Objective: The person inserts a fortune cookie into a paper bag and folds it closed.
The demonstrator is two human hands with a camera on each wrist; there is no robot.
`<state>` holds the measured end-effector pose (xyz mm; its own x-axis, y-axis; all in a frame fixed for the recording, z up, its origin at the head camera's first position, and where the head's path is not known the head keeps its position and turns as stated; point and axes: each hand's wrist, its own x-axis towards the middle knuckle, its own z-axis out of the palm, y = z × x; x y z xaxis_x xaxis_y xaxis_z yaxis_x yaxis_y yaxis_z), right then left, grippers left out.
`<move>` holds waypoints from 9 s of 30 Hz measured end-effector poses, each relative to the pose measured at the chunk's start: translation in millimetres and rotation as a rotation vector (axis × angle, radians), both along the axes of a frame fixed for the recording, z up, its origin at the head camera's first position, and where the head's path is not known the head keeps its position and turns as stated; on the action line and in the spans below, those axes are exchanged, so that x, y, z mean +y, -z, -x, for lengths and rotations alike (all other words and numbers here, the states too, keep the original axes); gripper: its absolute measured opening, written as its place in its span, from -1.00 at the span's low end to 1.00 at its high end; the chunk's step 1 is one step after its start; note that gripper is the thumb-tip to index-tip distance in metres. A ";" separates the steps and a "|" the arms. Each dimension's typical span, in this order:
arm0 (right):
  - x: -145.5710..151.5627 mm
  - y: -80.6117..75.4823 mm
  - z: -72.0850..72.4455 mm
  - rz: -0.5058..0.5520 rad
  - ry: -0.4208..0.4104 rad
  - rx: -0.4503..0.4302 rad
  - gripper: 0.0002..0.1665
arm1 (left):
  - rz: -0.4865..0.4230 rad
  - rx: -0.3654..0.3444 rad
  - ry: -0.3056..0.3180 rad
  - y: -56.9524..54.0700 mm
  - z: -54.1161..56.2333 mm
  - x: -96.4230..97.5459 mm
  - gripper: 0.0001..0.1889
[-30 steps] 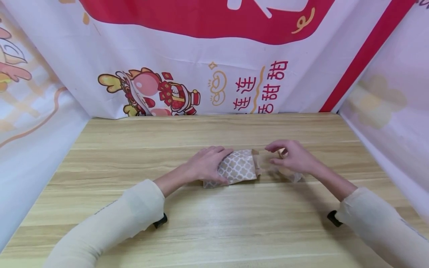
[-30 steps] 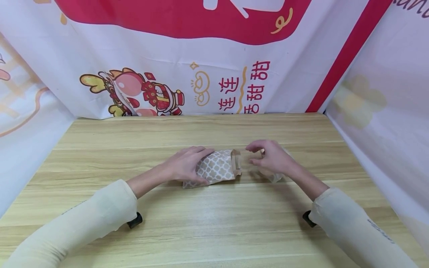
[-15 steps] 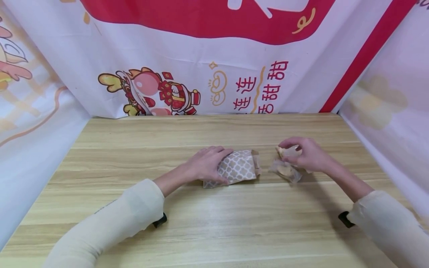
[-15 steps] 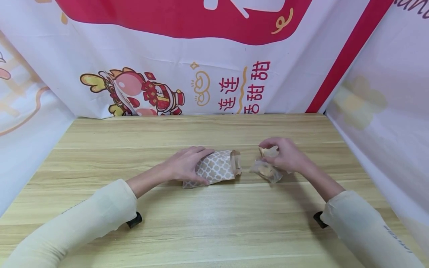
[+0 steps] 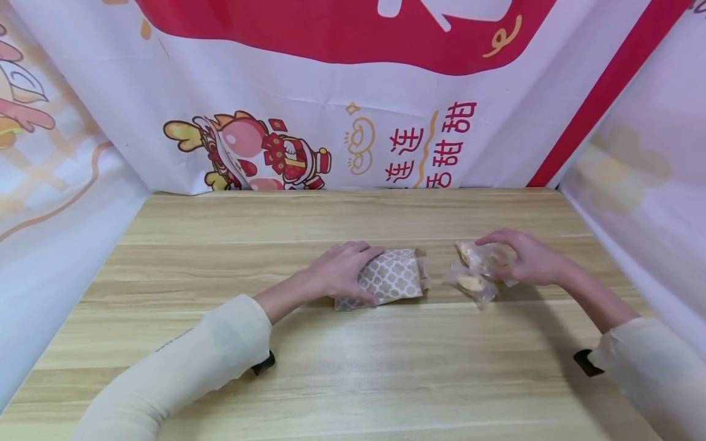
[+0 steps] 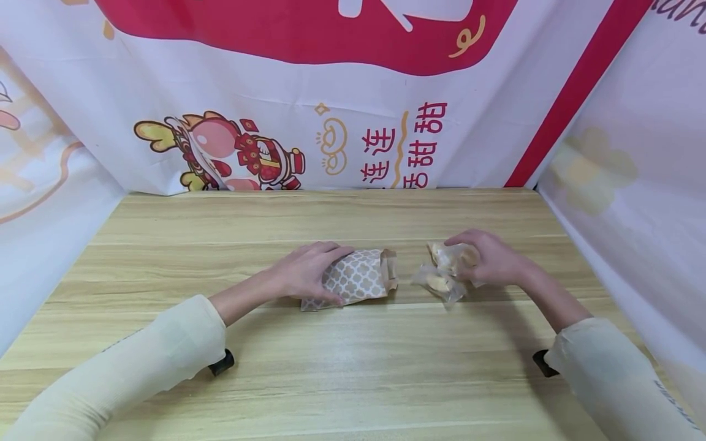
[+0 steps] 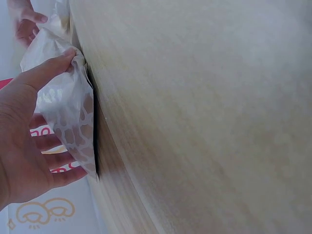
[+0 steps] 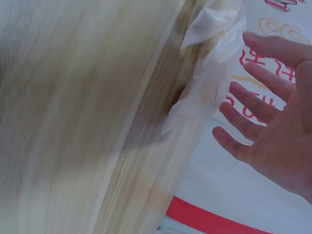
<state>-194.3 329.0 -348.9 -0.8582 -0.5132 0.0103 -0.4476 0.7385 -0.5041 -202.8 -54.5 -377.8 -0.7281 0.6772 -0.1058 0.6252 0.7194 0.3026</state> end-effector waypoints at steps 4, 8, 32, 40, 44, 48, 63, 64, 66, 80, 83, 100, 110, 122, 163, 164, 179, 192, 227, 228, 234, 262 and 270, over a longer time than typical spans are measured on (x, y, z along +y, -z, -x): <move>6.4 0.1 0.7 -0.017 -0.027 -0.029 -0.22 | 0.001 0.003 0.002 0.6 0.4 0.2 0.12; 11.1 1.2 1.0 -0.036 -0.044 -0.057 -0.08 | 0.000 0.002 -0.001 0.5 0.3 0.2 0.12; 24.8 7.4 5.9 -0.119 -0.058 -0.084 0.12 | 0.009 0.002 0.002 -0.5 0.2 0.0 0.11; 26.2 11.1 7.9 -0.096 -0.041 -0.066 0.08 | 0.008 -0.002 -0.002 0.0 0.3 -0.6 0.12; 26.5 11.6 8.6 -0.094 -0.038 -0.051 0.04 | 0.012 -0.004 0.000 0.3 0.7 -0.7 0.11; 27.6 10.6 9.4 -0.098 -0.034 -0.040 -0.02 | 0.018 -0.006 0.001 0.3 0.8 -0.7 0.11; 25.4 1.7 11.5 -0.001 -0.068 0.194 -0.11 | 0.017 -0.025 -0.004 -1.0 0.9 -0.8 0.13; 23.8 1.1 11.3 -0.005 -0.068 0.216 -0.11 | 0.017 -0.026 -0.004 -0.9 0.8 -0.7 0.13; 19.6 -1.3 9.9 -0.009 -0.062 0.237 -0.12 | 0.017 -0.025 -0.003 -0.3 0.7 -0.4 0.14; -10.7 -9.6 2.6 0.063 -0.072 0.277 -0.07 | 0.003 -0.004 0.004 2.1 0.7 -0.9 0.15; -15.5 -7.8 0.1 0.077 -0.083 0.302 -0.08 | 0.004 -0.003 0.007 2.6 0.0 -0.8 0.15; -44.6 4.7 -8.7 0.123 -0.096 0.262 -0.12 | 0.002 0.001 0.001 3.9 -0.7 -0.7 0.15; -57.7 9.2 -8.2 0.071 -0.114 0.218 -0.14 | 0.005 0.003 0.002 1.8 0.3 -0.7 0.14; -67.0 8.7 -6.3 0.067 -0.098 0.176 -0.19 | 0.003 0.014 0.009 0.6 1.8 -0.6 0.13; -80.9 12.1 -0.7 0.029 -0.091 0.072 -0.18 | -0.006 -0.033 -0.009 -1.4 -2.3 -2.5 0.14; -81.3 12.4 -0.5 0.029 -0.089 0.071 -0.18 | -0.005 -0.031 -0.008 -1.2 -2.1 -2.5 0.14; -88.4 16.7 -0.8 -0.021 -0.085 0.097 -0.20 | -0.007 -0.025 -0.004 0.3 -0.7 -3.5 0.12; -84.0 10.4 -5.4 -0.071 -0.176 0.047 -0.14 | -0.020 -0.025 0.009 1.1 -0.7 -3.8 0.11; -83.6 11.2 -1.9 0.039 -0.205 0.008 -0.26 | -0.004 -0.028 0.014 3.2 1.5 -2.2 0.13; -83.9 11.0 -2.0 0.040 -0.198 0.005 -0.27 | -0.003 -0.029 0.013 3.4 1.6 -2.2 0.13; -87.1 12.6 -1.8 0.045 -0.181 0.026 -0.33 | -0.001 -0.030 0.010 3.9 2.3 -2.2 0.13; -89.7 19.8 -1.7 0.096 -0.081 -0.033 -0.27 | -0.004 -0.028 0.008 4.9 2.0 -2.4 0.13; -96.9 22.3 0.4 0.135 -0.102 -0.085 -0.32 | -0.009 -0.024 0.014 4.8 1.8 -2.8 0.13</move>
<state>-194.7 232.1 -371.2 -0.8024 -0.5966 0.0147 -0.4686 0.6145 -0.6347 -204.6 -57.3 -382.6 -0.7155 0.6886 -0.1174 0.6279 0.7077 0.3239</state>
